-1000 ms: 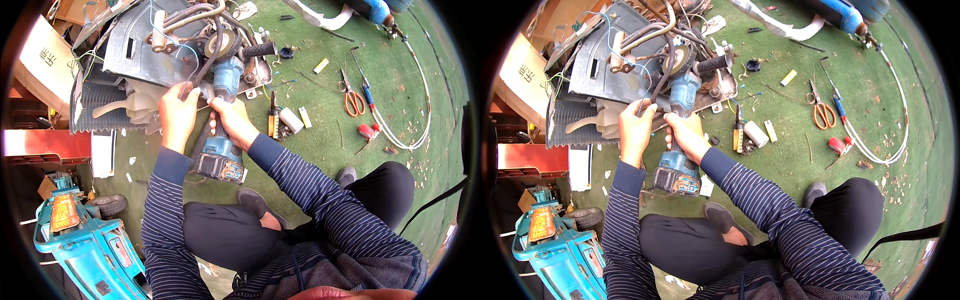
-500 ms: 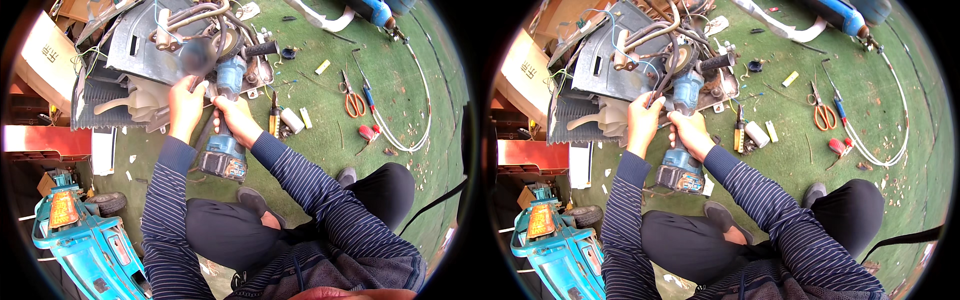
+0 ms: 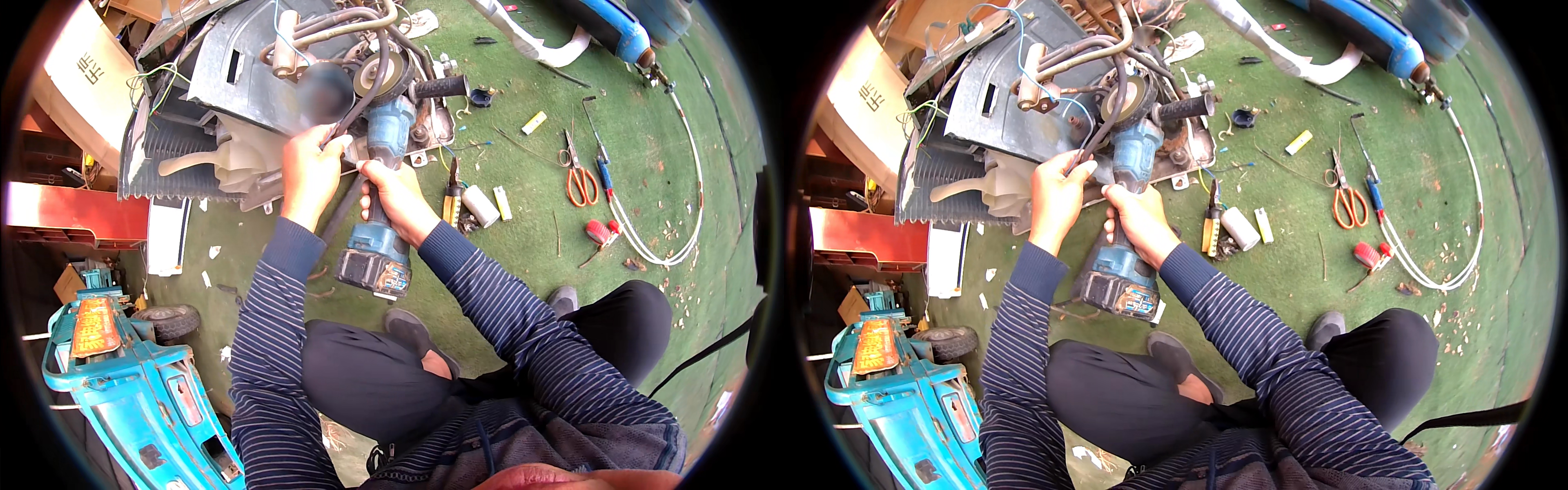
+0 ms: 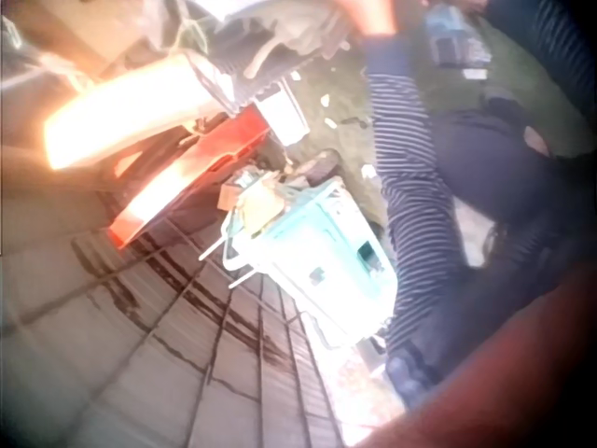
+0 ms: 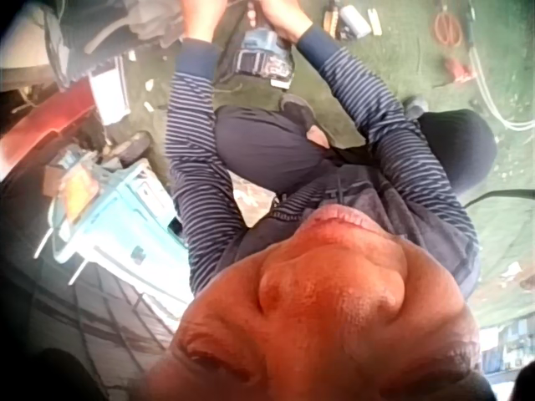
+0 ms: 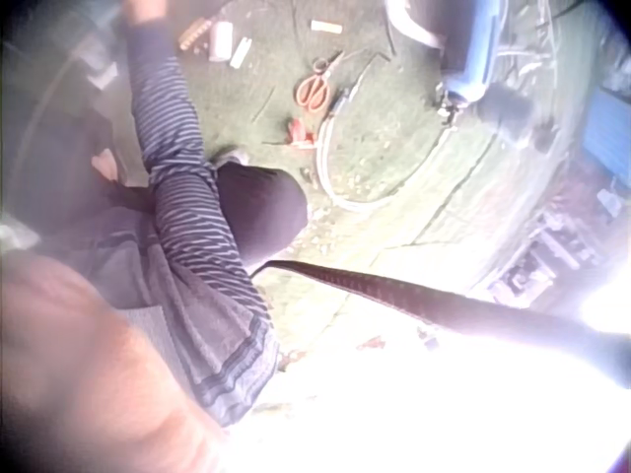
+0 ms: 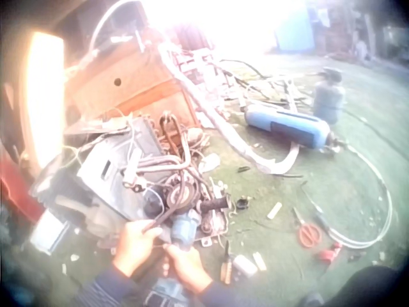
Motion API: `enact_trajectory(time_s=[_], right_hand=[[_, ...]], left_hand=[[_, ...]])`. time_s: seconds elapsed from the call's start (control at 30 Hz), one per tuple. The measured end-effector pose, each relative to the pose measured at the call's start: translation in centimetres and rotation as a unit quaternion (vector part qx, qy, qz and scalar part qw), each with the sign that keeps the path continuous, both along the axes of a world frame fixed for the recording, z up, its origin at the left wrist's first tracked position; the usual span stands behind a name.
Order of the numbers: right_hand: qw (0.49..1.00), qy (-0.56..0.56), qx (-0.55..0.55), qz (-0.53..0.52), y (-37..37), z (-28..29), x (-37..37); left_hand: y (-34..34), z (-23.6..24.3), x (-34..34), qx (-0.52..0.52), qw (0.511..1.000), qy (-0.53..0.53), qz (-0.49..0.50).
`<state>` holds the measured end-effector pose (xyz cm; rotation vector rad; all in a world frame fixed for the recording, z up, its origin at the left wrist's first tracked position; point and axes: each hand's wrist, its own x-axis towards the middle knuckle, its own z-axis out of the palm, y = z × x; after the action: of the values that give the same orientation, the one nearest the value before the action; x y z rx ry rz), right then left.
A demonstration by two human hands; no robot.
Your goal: The person is sitting on the floor in a workshop, repairing a disassembled appliance. They use a power drill to remove parts, pliers to strip wires, and a soldering iron to connect electrical components.
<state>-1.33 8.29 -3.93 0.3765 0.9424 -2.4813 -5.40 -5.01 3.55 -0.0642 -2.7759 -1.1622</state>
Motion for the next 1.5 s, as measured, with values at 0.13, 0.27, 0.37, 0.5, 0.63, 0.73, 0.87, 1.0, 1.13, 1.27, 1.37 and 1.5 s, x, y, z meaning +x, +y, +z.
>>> enact_trajectory(time_s=[0.13,0.27,0.37,0.5,0.63,0.73,0.87,1.0,1.13,1.27,1.37,1.5], right_hand=[[1.000,-0.001,-0.016,-0.002,0.2,0.3,-0.3],[1.000,0.000,-0.015,0.001,0.2,0.4,-0.3],[1.000,0.004,-0.009,0.001,0.5,0.5,-0.4],[1.000,-0.002,-0.009,0.000,0.4,0.4,-0.5],[1.000,0.004,-0.009,0.004,0.5,0.5,-0.5],[1.000,-0.002,-0.004,0.008,0.7,0.6,-0.5],[1.000,-0.002,0.000,0.009,0.9,0.5,-0.6],[1.000,-0.002,0.009,0.015,1.0,0.7,-0.6],[0.999,0.029,0.012,0.033,1.4,-0.1,-0.7],[0.998,0.038,0.022,0.044,2.4,-1.4,0.7],[0.999,-0.006,0.023,0.043,4.0,-3.8,3.2],[0.998,-0.014,0.030,0.059,7.4,-6.9,5.8]], left_hand=[[0.1,0.2,0.0,0.012,1.000,-0.006,-0.006],[-0.1,-0.2,0.0,0.040,0.999,-0.010,0.000],[0.2,0.2,0.0,0.016,1.000,0.005,-0.008],[0.5,0.2,0.1,0.018,1.000,-0.005,-0.002],[0.4,0.1,0.1,0.016,1.000,0.005,0.003],[0.4,0.1,0.0,0.016,1.000,0.003,0.004],[0.5,0.0,0.0,0.010,1.000,0.002,0.001],[0.2,-0.2,0.0,0.021,1.000,0.003,0.000],[0.3,0.1,0.0,0.019,1.000,0.003,0.005],[-0.4,-0.1,0.0,-0.008,1.000,-0.002,0.015],[-0.4,-0.3,-0.2,-0.011,1.000,-0.004,0.005],[0.0,-0.9,-0.9,-0.008,1.000,0.016,-0.016]])
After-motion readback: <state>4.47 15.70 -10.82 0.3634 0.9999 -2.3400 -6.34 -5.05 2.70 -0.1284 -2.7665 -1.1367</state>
